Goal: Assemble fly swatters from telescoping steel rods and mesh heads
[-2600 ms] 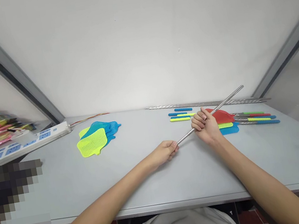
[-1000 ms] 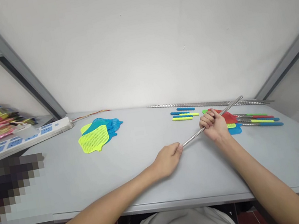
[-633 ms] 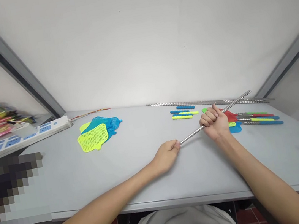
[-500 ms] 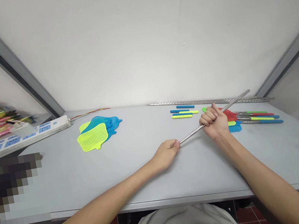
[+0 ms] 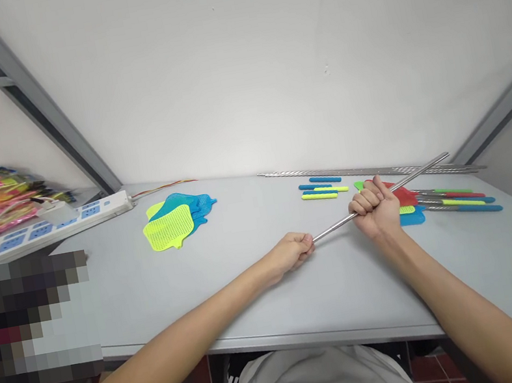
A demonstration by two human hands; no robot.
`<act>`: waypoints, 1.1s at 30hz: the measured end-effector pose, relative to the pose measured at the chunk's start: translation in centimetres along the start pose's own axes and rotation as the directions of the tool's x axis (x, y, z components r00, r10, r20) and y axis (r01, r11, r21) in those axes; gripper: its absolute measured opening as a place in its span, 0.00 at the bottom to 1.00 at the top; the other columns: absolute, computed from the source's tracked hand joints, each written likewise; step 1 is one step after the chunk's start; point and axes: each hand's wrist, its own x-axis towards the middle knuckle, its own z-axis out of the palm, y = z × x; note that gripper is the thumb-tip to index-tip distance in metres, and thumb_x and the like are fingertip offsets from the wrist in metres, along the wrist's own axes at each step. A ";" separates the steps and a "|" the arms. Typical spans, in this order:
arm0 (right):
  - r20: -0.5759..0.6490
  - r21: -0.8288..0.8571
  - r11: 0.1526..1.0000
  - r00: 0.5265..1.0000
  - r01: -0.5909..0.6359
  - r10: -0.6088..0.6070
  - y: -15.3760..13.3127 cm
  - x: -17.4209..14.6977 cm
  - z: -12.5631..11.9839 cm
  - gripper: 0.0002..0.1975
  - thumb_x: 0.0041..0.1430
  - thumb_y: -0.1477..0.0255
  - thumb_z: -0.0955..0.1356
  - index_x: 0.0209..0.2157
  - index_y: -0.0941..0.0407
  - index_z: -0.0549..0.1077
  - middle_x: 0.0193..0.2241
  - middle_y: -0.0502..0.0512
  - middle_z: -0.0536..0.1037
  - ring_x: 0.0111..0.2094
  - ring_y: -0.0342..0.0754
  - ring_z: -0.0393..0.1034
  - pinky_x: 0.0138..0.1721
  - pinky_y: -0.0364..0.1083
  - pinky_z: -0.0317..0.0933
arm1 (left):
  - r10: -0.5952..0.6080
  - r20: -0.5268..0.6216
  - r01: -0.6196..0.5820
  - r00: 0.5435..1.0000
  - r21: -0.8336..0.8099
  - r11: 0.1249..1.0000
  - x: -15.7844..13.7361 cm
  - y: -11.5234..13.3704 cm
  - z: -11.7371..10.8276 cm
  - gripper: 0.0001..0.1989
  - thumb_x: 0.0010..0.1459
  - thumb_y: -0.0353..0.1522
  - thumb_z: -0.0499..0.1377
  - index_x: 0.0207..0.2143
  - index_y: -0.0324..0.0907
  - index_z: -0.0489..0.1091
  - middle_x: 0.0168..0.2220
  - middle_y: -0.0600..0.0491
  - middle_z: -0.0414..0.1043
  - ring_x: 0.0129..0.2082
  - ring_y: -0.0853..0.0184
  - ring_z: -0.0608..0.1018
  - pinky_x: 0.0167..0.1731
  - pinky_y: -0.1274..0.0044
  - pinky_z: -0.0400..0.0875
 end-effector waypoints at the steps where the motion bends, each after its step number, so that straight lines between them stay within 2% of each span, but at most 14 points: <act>1: -0.001 0.006 1.000 1.000 -0.003 0.003 0.1 0.0 0.0 0.21 0.57 0.70 0.57 0.14 0.56 0.44 0.08 0.41 0.40 0.09 0.37 0.37 0.10 0.39 0.39 | -0.001 0.003 0.001 1.000 -0.003 1.000 0.0 0.0 0.0 0.16 0.51 0.40 0.49 0.18 0.40 0.51 0.14 0.63 0.42 0.12 0.79 0.45 0.12 0.82 0.37; 10: 0.010 0.038 0.999 1.000 -0.024 0.023 0.7 -0.3 0.0 0.21 0.57 0.69 0.57 0.14 0.56 0.44 0.09 0.41 0.39 0.10 0.37 0.35 0.09 0.39 0.38 | -0.059 0.042 0.059 0.997 -0.002 0.998 -0.4 0.5 -0.1 0.17 0.51 0.42 0.49 0.19 0.40 0.52 0.15 0.63 0.42 0.12 0.79 0.44 0.12 0.81 0.36; 20: 0.025 0.037 0.999 0.999 -0.029 0.028 0.9 -0.5 0.2 0.20 0.57 0.71 0.58 0.15 0.56 0.44 0.10 0.41 0.39 0.11 0.38 0.37 0.10 0.39 0.39 | -0.045 0.072 0.046 0.996 -0.009 0.999 -0.5 0.3 -0.3 0.17 0.52 0.43 0.48 0.19 0.40 0.54 0.14 0.63 0.40 0.12 0.79 0.44 0.12 0.81 0.36; 24: 0.053 0.007 1.000 0.999 -0.009 0.009 0.5 -0.3 0.4 0.18 0.55 0.73 0.59 0.15 0.56 0.47 0.10 0.41 0.43 0.11 0.37 0.41 0.11 0.38 0.42 | -0.006 0.028 0.005 1.000 0.023 1.000 -0.4 0.5 -0.3 0.18 0.52 0.45 0.47 0.20 0.40 0.52 0.14 0.63 0.40 0.12 0.78 0.44 0.12 0.81 0.37; 26: 0.046 0.007 1.000 0.999 -0.001 0.001 0.5 -0.2 0.3 0.17 0.55 0.74 0.59 0.16 0.56 0.49 0.10 0.42 0.45 0.11 0.37 0.43 0.11 0.38 0.45 | 0.049 -0.025 -0.046 0.998 0.126 0.991 -0.2 0.5 -0.5 0.18 0.53 0.45 0.45 0.20 0.40 0.53 0.14 0.63 0.41 0.13 0.78 0.45 0.12 0.82 0.40; 28: 0.002 0.026 1.000 1.000 -0.009 0.009 0.6 0.0 0.2 0.16 0.55 0.74 0.58 0.16 0.56 0.49 0.10 0.42 0.47 0.12 0.37 0.45 0.12 0.38 0.47 | 0.147 -0.110 -0.104 0.983 0.322 0.941 0.1 0.4 -0.9 0.19 0.55 0.44 0.42 0.21 0.40 0.55 0.14 0.62 0.42 0.13 0.77 0.48 0.14 0.82 0.44; 30: -0.102 0.061 0.997 0.994 -0.037 0.043 0.9 0.3 -0.1 0.16 0.55 0.74 0.57 0.16 0.56 0.48 0.10 0.42 0.48 0.11 0.37 0.46 0.12 0.38 0.49 | 0.251 -0.176 -0.137 0.952 0.488 0.862 0.2 0.4 -1.4 0.19 0.56 0.42 0.41 0.20 0.39 0.56 0.14 0.61 0.45 0.15 0.76 0.51 0.16 0.81 0.48; 32: -0.266 0.103 0.992 0.959 -0.069 0.094 1.2 0.7 -0.4 0.16 0.55 0.75 0.56 0.16 0.56 0.46 0.10 0.42 0.48 0.11 0.37 0.46 0.12 0.38 0.49 | 0.308 -0.208 -0.147 0.928 0.556 0.818 0.2 0.5 -1.7 0.18 0.56 0.40 0.42 0.19 0.39 0.56 0.16 0.60 0.48 0.17 0.75 0.54 0.19 0.81 0.49; 33: -0.361 0.126 0.989 0.925 -0.079 0.120 1.4 0.9 -0.6 0.16 0.55 0.75 0.56 0.16 0.56 0.46 0.10 0.42 0.49 0.10 0.37 0.46 0.12 0.38 0.49 | 0.331 -0.220 -0.146 0.918 0.588 0.796 0.1 0.5 -1.8 0.17 0.55 0.39 0.43 0.18 0.39 0.56 0.16 0.59 0.49 0.18 0.74 0.55 0.20 0.81 0.50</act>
